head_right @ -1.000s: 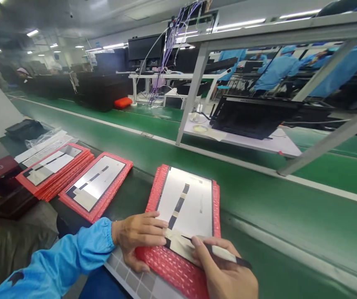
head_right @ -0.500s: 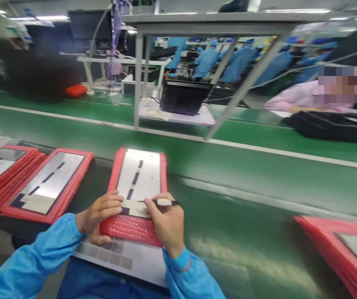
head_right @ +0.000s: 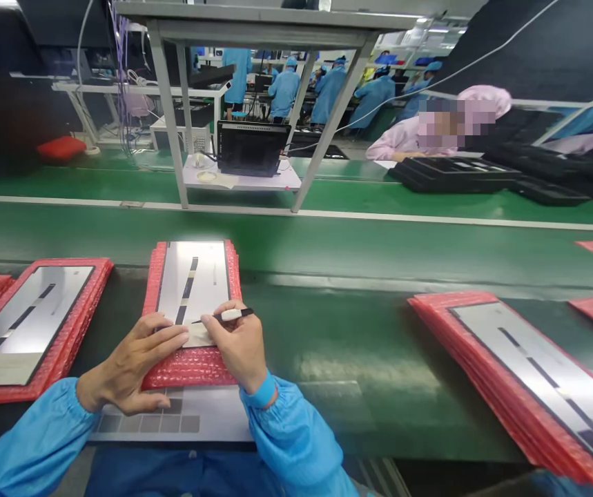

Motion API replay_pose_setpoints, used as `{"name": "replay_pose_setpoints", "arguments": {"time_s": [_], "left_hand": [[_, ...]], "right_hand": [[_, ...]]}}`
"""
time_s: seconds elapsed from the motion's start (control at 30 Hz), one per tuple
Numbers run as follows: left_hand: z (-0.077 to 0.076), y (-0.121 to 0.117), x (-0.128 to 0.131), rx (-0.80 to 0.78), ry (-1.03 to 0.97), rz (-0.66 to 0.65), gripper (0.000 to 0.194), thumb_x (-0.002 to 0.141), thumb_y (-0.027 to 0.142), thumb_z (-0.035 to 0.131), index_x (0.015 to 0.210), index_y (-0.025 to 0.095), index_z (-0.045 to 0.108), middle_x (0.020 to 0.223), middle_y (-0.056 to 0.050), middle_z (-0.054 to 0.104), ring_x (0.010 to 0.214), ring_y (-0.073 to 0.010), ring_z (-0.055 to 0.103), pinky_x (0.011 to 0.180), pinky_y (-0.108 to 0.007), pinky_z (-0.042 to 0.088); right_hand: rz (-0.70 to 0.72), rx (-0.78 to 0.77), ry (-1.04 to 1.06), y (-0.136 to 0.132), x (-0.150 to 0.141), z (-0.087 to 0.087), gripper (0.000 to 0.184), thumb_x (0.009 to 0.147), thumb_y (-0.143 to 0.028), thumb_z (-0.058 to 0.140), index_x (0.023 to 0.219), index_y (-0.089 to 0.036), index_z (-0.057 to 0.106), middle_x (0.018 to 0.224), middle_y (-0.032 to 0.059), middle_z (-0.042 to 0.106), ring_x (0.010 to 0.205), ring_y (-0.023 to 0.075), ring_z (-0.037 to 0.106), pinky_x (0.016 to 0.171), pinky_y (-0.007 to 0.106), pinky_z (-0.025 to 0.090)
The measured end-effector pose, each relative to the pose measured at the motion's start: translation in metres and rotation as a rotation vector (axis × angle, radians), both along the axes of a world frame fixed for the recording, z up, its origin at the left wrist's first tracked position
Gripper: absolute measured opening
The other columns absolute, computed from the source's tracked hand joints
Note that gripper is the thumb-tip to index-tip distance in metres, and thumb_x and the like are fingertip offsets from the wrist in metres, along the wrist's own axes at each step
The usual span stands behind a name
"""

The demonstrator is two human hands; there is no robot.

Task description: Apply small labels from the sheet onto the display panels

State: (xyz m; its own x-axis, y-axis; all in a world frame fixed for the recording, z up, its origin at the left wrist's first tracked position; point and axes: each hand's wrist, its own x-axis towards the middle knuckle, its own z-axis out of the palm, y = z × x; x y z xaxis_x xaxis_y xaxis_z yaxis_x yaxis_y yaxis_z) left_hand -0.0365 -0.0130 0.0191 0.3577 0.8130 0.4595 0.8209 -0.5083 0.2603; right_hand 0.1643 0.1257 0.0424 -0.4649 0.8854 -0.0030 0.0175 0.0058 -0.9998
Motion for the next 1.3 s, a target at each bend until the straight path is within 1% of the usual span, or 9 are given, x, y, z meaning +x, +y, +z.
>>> {"name": "replay_pose_setpoints", "arguments": {"time_s": [0.07, 0.13, 0.2, 0.3, 0.43, 0.63, 0.87, 1.03, 1.3], "left_hand": [[-0.001, -0.001, -0.002, 0.006, 0.010, -0.011, 0.090, 0.090, 0.070, 0.059, 0.161, 0.018, 0.039, 0.146, -0.016, 0.063, 0.122, -0.0364, 0.058, 0.110, -0.056, 0.043], [-0.006, -0.003, -0.006, 0.063, 0.016, -0.050, 0.086, 0.092, 0.064, 0.059, 0.161, 0.016, 0.039, 0.146, -0.017, 0.064, 0.129, -0.0377, 0.057, 0.115, -0.057, 0.041], [-0.013, -0.006, -0.012, 0.111, 0.022, -0.085, 0.082, 0.093, 0.056, 0.059, 0.160, 0.014, 0.040, 0.145, -0.017, 0.065, 0.140, -0.0393, 0.052, 0.121, -0.060, 0.035], [-0.020, -0.010, -0.017, 0.114, 0.005, -0.098, 0.078, 0.093, 0.049, 0.057, 0.159, 0.011, 0.040, 0.144, -0.017, 0.066, 0.149, -0.0396, 0.044, 0.125, -0.062, 0.029], [-0.023, -0.009, -0.015, 0.128, -0.091, -0.080, 0.077, 0.095, 0.052, 0.052, 0.160, 0.013, 0.039, 0.143, -0.017, 0.067, 0.146, -0.0381, 0.048, 0.123, -0.062, 0.032], [-0.024, -0.007, -0.010, 0.121, -0.105, -0.062, 0.076, 0.094, 0.053, 0.055, 0.157, 0.013, 0.044, 0.144, -0.020, 0.065, 0.141, -0.0382, 0.053, 0.120, -0.061, 0.037], [-0.028, -0.008, -0.013, 0.198, -0.209, -0.060, 0.070, 0.096, 0.047, 0.055, 0.156, 0.012, 0.045, 0.137, -0.022, 0.067, 0.135, -0.0386, 0.060, 0.116, -0.063, 0.044], [-0.028, -0.008, -0.013, 0.214, -0.208, -0.068, 0.069, 0.096, 0.046, 0.055, 0.154, 0.009, 0.046, 0.136, -0.023, 0.066, 0.137, -0.0385, 0.059, 0.117, -0.063, 0.044], [-0.029, -0.008, -0.012, 0.216, -0.212, -0.054, 0.067, 0.096, 0.046, 0.054, 0.153, 0.011, 0.048, 0.138, -0.023, 0.066, 0.136, -0.0388, 0.060, 0.115, -0.064, 0.045]], "right_hand": [[0.006, -0.009, 0.011, 0.000, 0.000, 0.001, 0.031, 0.078, -0.045, 0.084, 0.079, -0.024, 0.062, 0.059, -0.0001, 0.066, 0.054, 0.0207, 0.065, 0.052, 0.030, 0.054], [0.011, -0.015, 0.020, -0.001, 0.000, 0.002, 0.031, 0.078, -0.045, 0.084, 0.079, -0.024, 0.062, 0.059, -0.0002, 0.065, 0.054, 0.0204, 0.064, 0.053, 0.030, 0.053], [0.012, -0.014, 0.024, -0.001, 0.000, 0.001, 0.031, 0.079, -0.045, 0.084, 0.078, -0.023, 0.062, 0.059, -0.0005, 0.065, 0.053, 0.0198, 0.063, 0.052, 0.030, 0.052], [0.018, -0.002, 0.018, -0.001, 0.001, 0.000, 0.031, 0.080, -0.045, 0.084, 0.078, -0.023, 0.062, 0.058, -0.0007, 0.064, 0.053, 0.0191, 0.062, 0.051, 0.029, 0.050], [0.050, 0.069, -0.022, -0.001, 0.002, -0.001, 0.028, 0.080, -0.043, 0.084, 0.080, -0.022, 0.066, 0.065, 0.0012, 0.069, 0.057, 0.0195, 0.064, 0.053, 0.029, 0.051], [0.114, 0.166, -0.084, -0.002, 0.001, 0.000, 0.017, 0.082, -0.037, 0.082, 0.082, -0.022, 0.073, 0.075, 0.0031, 0.075, 0.065, 0.0202, 0.069, 0.060, 0.029, 0.054], [0.114, 0.206, -0.117, -0.002, 0.000, -0.002, 0.017, 0.082, -0.037, 0.082, 0.079, -0.023, 0.073, 0.071, 0.0018, 0.074, 0.060, 0.0193, 0.067, 0.057, 0.028, 0.052], [0.105, 0.225, -0.112, -0.003, 0.000, -0.002, 0.017, 0.083, -0.037, 0.082, 0.080, -0.023, 0.073, 0.071, 0.0024, 0.075, 0.061, 0.0193, 0.067, 0.057, 0.029, 0.052], [0.101, 0.278, -0.111, -0.005, -0.001, 0.002, 0.015, 0.083, -0.035, 0.081, 0.078, -0.023, 0.073, 0.070, 0.0020, 0.075, 0.060, 0.0194, 0.068, 0.058, 0.029, 0.053]]}}
